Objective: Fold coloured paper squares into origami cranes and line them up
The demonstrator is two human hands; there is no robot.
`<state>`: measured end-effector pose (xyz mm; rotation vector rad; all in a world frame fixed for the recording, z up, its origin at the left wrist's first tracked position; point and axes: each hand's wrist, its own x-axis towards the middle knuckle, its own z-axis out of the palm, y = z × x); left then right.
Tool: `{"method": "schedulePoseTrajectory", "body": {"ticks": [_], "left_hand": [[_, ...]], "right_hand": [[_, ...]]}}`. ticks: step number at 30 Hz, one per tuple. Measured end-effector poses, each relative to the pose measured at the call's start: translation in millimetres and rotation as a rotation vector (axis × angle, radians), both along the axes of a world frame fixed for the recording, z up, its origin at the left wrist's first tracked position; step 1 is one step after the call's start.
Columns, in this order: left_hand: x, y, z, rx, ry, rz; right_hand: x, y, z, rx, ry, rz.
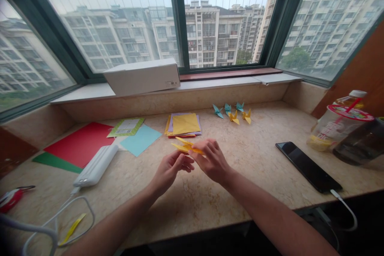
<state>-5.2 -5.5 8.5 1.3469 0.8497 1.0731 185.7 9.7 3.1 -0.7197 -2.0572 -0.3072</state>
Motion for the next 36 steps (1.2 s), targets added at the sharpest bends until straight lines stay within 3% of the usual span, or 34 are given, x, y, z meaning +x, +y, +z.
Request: {"method": "schedulePoseTrajectory", "body": {"ticks": [4, 8, 12, 16, 19, 25, 31, 36], "left_hand": [[3.3, -2.0, -4.4, -0.090, -0.212, 0.000], [-0.6, 3.7, -6.7, -0.114, -0.300, 0.054], [-1.9, 7.5, -7.1, -0.152, -0.312, 0.084], [0.2, 6.6, -7.0, -0.122, -0.284, 0.068], [1.7, 5.6, -7.9, -0.099, -0.253, 0.049], [2.7, 3.5, -7.6, -0.068, -0.180, 0.018], [4.4, 0.7, -4.5, -0.048, -0.127, -0.012], [6.9, 0.9, -7.0, -0.110, -0.103, 0.108]], "right_hand": [[-7.4, -3.8, -1.1, 0.003, -0.145, 0.116], [-7.7, -3.9, 0.9, -0.038, -0.258, 0.189], [-10.1, -4.8, -0.8, -0.094, -0.075, 0.267], [-15.5, -4.3, -4.3, -0.257, 0.371, 0.097], [-16.6, -0.8, -4.0, -0.429, 0.514, 0.057], [-18.9, 6.3, -6.4, -0.615, 0.550, 0.151], [-22.0, 5.7, -11.1, -0.785, 0.609, 0.044], [-26.4, 0.8, -9.9, -0.679, 0.527, 0.020]]}}
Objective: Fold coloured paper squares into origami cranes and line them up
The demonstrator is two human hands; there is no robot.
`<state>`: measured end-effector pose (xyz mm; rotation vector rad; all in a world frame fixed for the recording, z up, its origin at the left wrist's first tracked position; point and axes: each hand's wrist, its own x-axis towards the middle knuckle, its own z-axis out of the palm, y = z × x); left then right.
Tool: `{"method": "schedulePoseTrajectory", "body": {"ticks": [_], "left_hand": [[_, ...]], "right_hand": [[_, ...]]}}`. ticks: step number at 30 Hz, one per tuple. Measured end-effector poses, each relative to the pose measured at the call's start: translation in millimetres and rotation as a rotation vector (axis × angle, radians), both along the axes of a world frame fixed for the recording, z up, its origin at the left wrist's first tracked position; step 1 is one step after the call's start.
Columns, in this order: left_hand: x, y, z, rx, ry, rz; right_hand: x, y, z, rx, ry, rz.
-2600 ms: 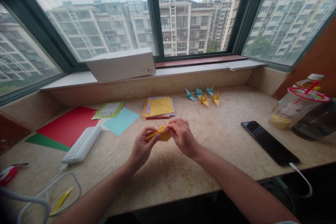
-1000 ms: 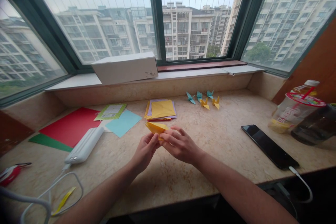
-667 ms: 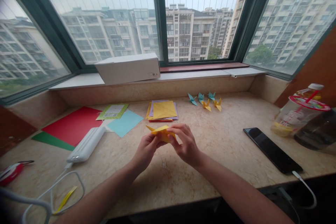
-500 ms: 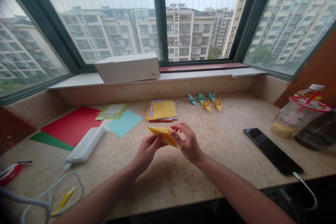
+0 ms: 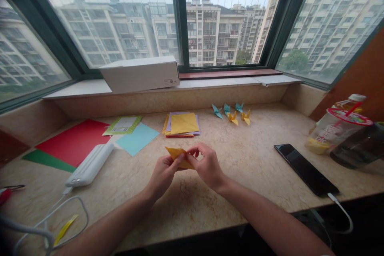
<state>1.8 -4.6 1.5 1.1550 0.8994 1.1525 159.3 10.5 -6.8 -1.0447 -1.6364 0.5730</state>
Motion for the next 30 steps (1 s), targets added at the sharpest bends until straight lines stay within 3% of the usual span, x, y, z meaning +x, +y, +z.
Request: {"method": "schedulePoseTrajectory", "body": {"ticks": [6, 11, 17, 23, 30], "left_hand": [[0.2, -0.7, -1.4, -0.030, -0.031, 0.060], [-1.5, 1.4, -3.3, -0.089, -0.094, 0.081], [-3.2, 2.4, -7.9, -0.065, -0.257, -0.026], [-3.3, 0.0, -7.8, 0.004, -0.314, -0.149], [-2.7, 1.5, -14.4, 0.041, -0.223, -0.072]], "right_hand": [[-1.6, -3.9, -0.1, 0.152, -0.091, 0.045], [0.6, -6.8, -0.4, 0.272, -0.363, 0.083], [4.6, -4.8, 4.2, 0.422, -0.620, 0.018], [11.2, -4.6, 8.5, 0.485, -0.591, 0.001], [11.4, -5.7, 7.5, 0.559, -0.492, -0.014]]}}
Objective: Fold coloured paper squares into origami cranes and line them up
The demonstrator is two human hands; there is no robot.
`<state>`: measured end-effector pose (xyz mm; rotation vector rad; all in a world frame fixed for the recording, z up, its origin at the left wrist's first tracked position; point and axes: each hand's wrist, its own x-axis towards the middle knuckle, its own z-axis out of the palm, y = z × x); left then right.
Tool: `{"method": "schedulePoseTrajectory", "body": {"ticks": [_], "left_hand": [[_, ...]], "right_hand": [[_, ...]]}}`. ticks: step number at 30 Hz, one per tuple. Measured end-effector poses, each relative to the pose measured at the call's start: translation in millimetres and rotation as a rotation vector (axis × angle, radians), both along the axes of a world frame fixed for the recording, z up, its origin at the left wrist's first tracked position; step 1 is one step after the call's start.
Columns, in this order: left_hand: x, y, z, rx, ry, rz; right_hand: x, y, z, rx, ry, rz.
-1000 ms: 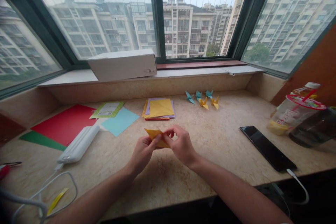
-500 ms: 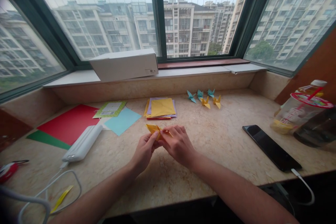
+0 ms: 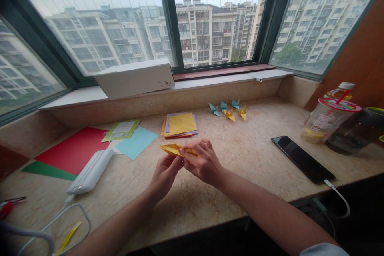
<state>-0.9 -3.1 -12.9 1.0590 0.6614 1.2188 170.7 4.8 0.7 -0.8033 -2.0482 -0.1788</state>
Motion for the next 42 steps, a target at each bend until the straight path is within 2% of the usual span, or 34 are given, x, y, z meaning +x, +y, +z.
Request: {"method": "schedulePoseTrajectory", "body": {"ticks": [8, 14, 20, 25, 30, 34, 37, 42], "left_hand": [[0.9, 1.5, 1.3, -0.005, -0.041, 0.009], [0.0, 2.5, -0.4, -0.009, 0.023, 0.035], [1.9, -0.6, 2.1, 0.008, 0.028, 0.040], [3.7, -1.5, 6.1, 0.020, 0.050, 0.059], [3.8, -2.5, 10.1, 0.033, 0.144, 0.107], [3.4, -3.3, 11.5, 0.035, 0.173, 0.122], [2.4, -1.9, 11.5, 0.017, 0.160, 0.114], [1.9, 0.3, 9.0, 0.051, 0.213, 0.082]], "right_hand": [[-2.3, 0.4, 0.7, -0.067, 0.156, 0.076], [-8.6, -1.1, -0.2, -0.217, 0.307, 0.026], [-8.1, 0.4, 0.2, -0.324, 0.473, 0.098], [-10.5, 1.0, 2.5, -0.506, 0.647, 0.148], [-13.3, 0.5, 1.6, -0.653, 0.626, 0.222], [-13.9, -0.2, -0.2, -0.623, 0.602, 0.165], [-13.3, 1.9, -1.8, -0.623, 0.687, 0.121], [-12.8, 8.1, -3.7, -0.794, 0.621, 0.109]]}}
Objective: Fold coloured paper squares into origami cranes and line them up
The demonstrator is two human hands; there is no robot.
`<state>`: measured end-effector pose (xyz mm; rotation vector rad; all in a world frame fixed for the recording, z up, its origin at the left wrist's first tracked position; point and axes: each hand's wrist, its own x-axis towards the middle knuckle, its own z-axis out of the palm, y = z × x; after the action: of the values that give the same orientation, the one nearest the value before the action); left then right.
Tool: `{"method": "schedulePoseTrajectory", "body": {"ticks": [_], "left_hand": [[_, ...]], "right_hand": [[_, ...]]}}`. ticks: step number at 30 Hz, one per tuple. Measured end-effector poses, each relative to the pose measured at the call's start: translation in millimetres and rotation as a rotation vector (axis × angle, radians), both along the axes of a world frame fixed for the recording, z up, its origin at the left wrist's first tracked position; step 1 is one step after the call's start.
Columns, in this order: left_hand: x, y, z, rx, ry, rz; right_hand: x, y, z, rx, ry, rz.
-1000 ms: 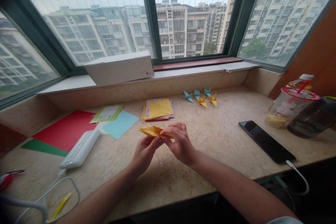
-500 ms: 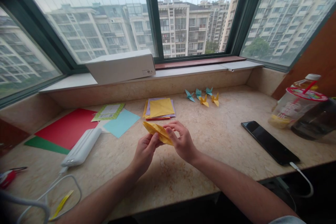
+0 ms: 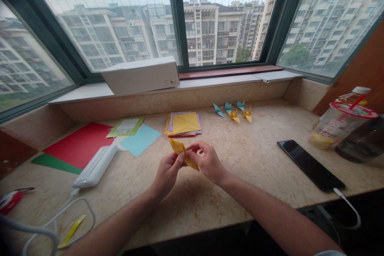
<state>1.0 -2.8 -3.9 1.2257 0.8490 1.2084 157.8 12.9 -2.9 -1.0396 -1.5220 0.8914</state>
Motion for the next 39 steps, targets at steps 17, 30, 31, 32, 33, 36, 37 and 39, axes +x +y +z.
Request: {"method": "schedulePoseTrajectory", "body": {"ticks": [17, 30, 31, 32, 33, 36, 37, 39], "left_hand": [[0.3, -4.1, 3.5, 0.069, 0.158, 0.023], [2.8, -6.0, 5.5, -0.032, 0.086, 0.095], [2.4, -5.4, 5.1, -0.062, 0.060, 0.088], [2.0, -4.8, 4.6, -0.089, 0.039, 0.086], [1.5, -4.3, 4.1, -0.109, 0.026, 0.090], [0.3, -3.7, 2.9, -0.132, 0.016, 0.112], [0.1, -3.8, 2.6, -0.137, 0.008, 0.108], [0.0, -4.2, 1.9, -0.148, -0.013, 0.077]], "right_hand": [[0.8, -2.1, 4.2, -0.097, 0.004, -0.018], [-9.2, -14.2, -4.6, 0.400, -0.286, -0.099], [-9.0, -15.0, -4.9, 0.452, -0.331, -0.090], [-8.8, -15.9, -5.0, 0.491, -0.376, -0.077], [-8.6, -16.7, -4.8, 0.517, -0.417, -0.063], [-8.5, -17.8, -3.9, 0.548, -0.503, -0.030], [-8.4, -17.4, -3.9, 0.545, -0.504, -0.027], [-7.9, -15.2, -4.4, 0.520, -0.462, -0.031]]}}
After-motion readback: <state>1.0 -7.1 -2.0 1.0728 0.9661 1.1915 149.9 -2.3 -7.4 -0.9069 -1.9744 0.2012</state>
